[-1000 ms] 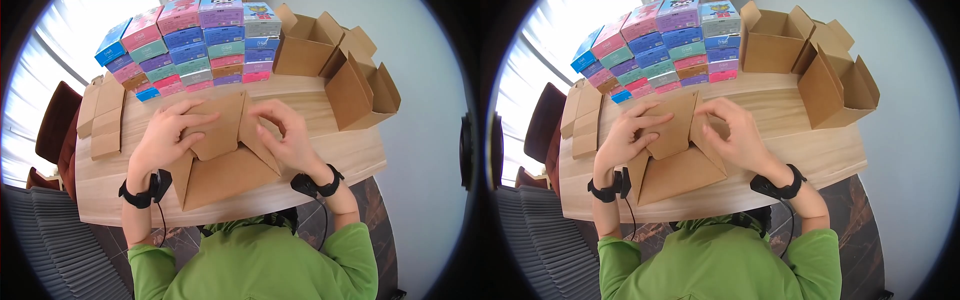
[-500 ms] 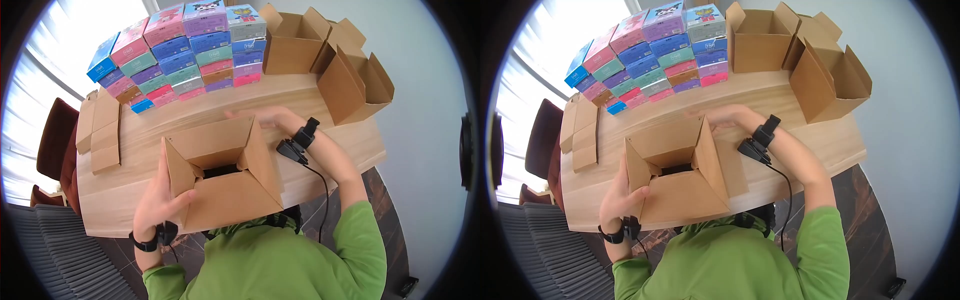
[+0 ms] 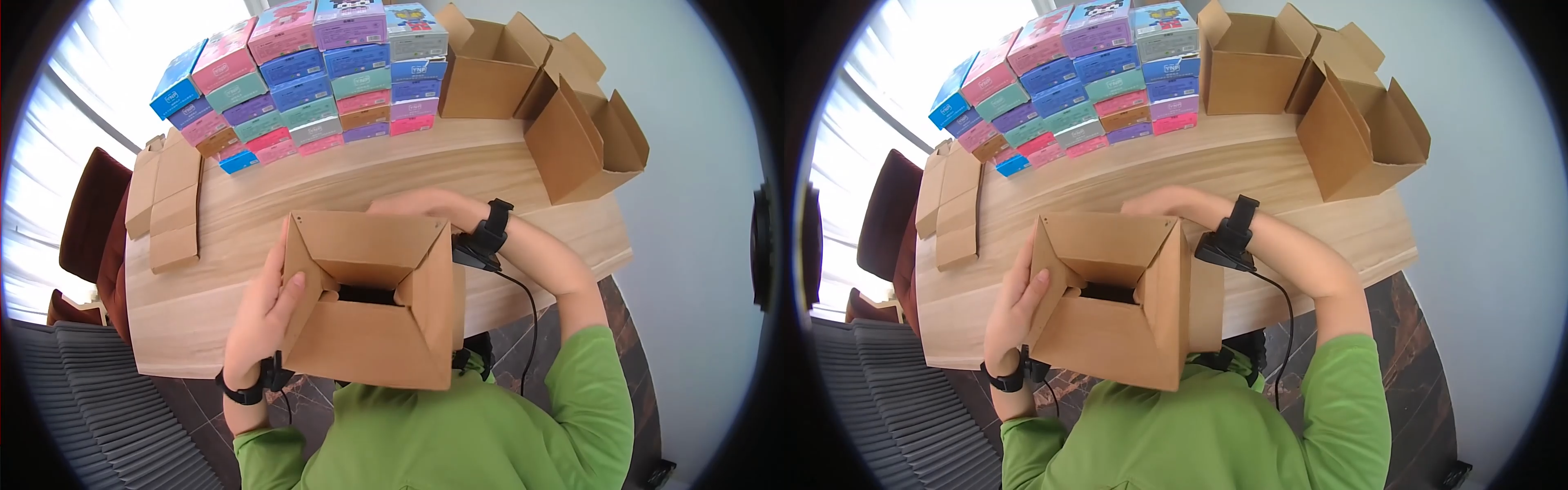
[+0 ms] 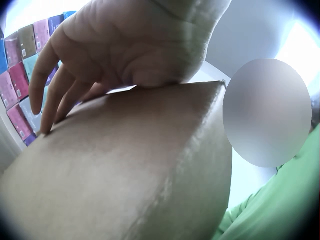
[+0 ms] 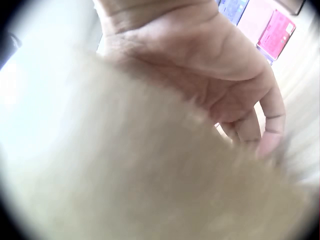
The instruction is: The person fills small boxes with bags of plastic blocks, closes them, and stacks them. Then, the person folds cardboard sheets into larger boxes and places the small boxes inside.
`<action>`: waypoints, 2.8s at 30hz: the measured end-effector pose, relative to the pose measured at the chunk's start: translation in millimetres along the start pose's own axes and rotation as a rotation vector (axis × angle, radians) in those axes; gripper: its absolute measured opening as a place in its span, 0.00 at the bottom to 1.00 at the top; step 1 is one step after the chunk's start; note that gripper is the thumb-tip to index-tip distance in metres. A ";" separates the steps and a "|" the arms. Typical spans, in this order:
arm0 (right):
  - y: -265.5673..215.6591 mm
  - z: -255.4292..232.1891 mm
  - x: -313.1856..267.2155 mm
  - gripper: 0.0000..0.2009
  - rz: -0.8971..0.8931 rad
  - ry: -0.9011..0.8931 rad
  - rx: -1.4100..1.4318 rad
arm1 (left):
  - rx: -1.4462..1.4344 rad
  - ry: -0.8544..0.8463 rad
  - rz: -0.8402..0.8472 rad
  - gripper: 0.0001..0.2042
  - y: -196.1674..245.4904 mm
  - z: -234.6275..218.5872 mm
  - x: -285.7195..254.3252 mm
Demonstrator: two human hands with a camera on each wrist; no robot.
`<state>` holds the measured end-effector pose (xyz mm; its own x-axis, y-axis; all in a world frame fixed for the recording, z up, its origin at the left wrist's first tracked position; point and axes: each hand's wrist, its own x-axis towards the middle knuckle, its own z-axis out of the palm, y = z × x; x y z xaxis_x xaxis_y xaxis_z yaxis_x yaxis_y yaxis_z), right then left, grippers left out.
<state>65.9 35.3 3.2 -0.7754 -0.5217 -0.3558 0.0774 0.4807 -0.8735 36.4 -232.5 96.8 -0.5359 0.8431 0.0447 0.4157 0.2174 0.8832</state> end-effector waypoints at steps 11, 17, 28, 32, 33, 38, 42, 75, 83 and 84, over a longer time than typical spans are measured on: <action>-41.5 25.0 -24.8 0.22 0.358 0.135 0.279 | 0.089 0.124 -0.142 0.18 -14.1 -28.8 -18.4; -47.3 21.9 -31.1 0.22 0.087 0.484 0.229 | 0.037 0.281 0.037 0.18 -16.0 -17.8 -17.5; -164.2 -0.3 -105.3 0.09 -0.061 0.987 -0.737 | 0.091 0.169 0.332 0.25 2.4 1.8 -0.5; -154.6 45.3 -88.4 0.04 0.009 1.034 -1.535 | 0.109 0.062 0.197 0.30 6.6 4.5 6.8; -146.1 52.2 -85.2 0.04 -0.075 0.984 -1.487 | 0.051 0.142 0.217 0.30 9.4 5.7 8.2; -106.4 71.2 -71.2 0.05 -0.281 0.810 -1.282 | 0.349 0.112 0.402 0.35 26.3 -0.1 24.3; -104.3 77.1 -69.1 0.07 -0.189 0.927 -1.212 | 0.511 0.169 0.332 0.42 21.9 17.3 38.9; -142.3 51.6 -101.3 0.34 -0.127 1.135 -0.604 | 0.647 0.181 0.102 0.19 31.4 18.0 73.4; -107.0 28.6 -123.4 0.22 0.058 0.787 -1.057 | 0.136 0.445 0.342 0.24 20.9 25.4 39.9; -101.8 28.0 -123.1 0.16 0.009 0.740 -1.141 | 0.165 0.457 0.337 0.27 20.9 29.3 32.6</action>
<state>171.0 30.8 126.7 -0.9574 -0.1920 0.2158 -0.1934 0.9810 0.0151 49.0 -186.0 103.0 -0.6013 0.5896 0.5393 0.7072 0.0783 0.7027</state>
